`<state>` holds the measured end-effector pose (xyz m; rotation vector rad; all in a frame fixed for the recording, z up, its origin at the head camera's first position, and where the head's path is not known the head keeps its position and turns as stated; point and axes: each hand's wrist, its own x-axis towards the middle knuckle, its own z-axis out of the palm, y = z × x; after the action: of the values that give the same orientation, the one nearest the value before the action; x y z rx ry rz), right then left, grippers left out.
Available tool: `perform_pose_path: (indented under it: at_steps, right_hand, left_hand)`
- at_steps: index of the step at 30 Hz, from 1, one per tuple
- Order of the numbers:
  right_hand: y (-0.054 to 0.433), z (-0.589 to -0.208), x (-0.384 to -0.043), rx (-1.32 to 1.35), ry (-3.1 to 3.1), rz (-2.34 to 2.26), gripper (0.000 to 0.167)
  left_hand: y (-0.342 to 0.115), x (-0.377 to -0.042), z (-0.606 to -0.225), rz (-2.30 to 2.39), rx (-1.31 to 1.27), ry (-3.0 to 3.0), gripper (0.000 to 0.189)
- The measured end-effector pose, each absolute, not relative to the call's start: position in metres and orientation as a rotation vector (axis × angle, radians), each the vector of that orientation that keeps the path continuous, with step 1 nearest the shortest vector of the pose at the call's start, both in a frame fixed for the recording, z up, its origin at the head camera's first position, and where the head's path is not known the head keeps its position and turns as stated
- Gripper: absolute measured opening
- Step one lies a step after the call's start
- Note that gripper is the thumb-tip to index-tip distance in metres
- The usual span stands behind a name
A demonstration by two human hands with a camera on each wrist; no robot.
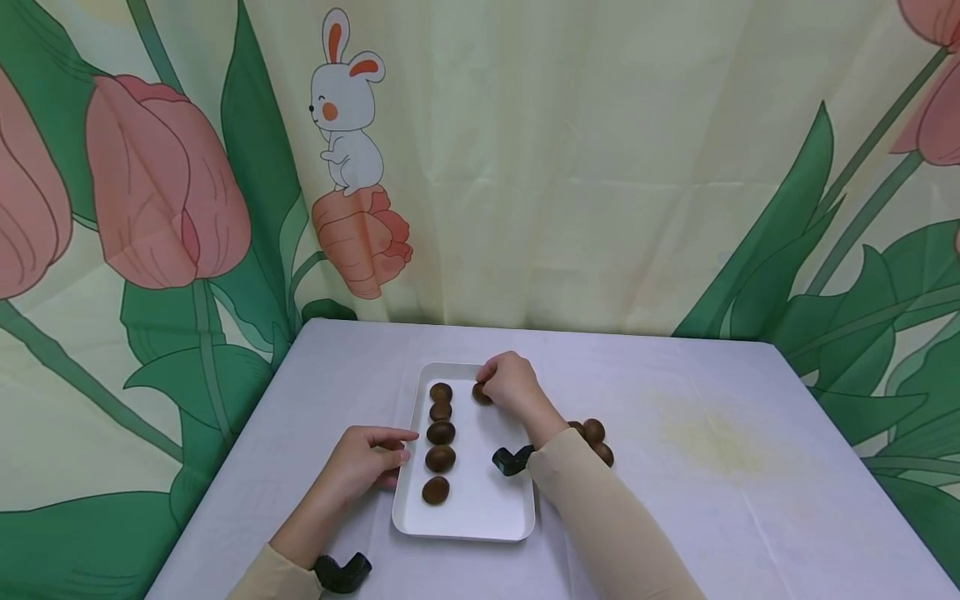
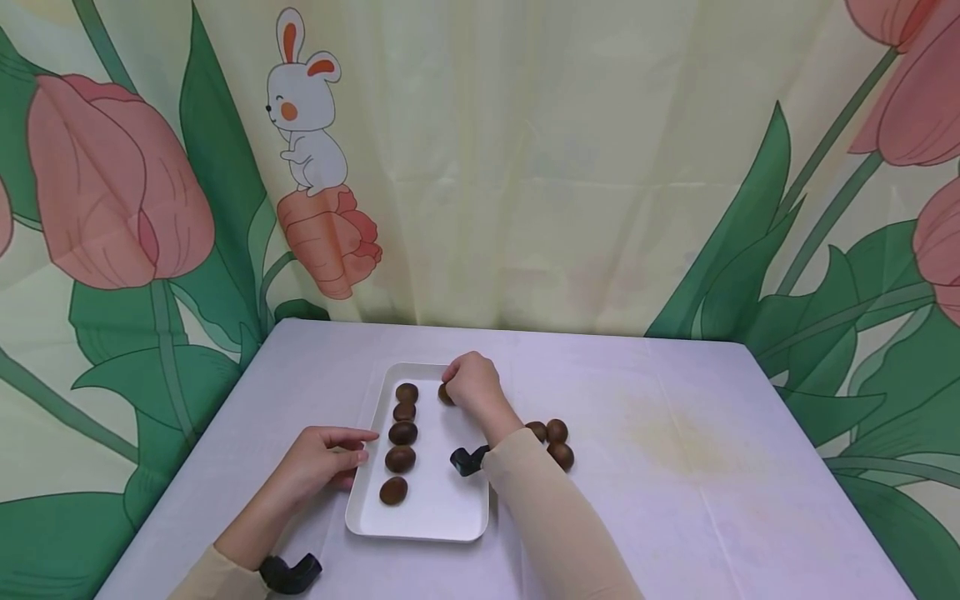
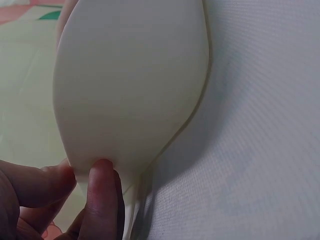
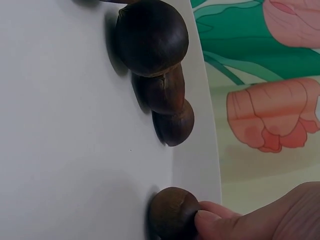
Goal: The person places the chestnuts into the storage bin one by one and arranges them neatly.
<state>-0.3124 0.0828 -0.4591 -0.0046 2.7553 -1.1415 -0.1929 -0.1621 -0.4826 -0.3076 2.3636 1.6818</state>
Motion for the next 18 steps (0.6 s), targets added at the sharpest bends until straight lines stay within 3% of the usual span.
perform_pose_path:
  at_steps: [18]
  right_hand:
    - [0.0837,-0.462,-0.3137,-0.026,2.78,-1.132,0.018]
  left_hand:
    - [-0.1624,-0.1945,-0.4833,1.69,-0.299,2.359,0.029]
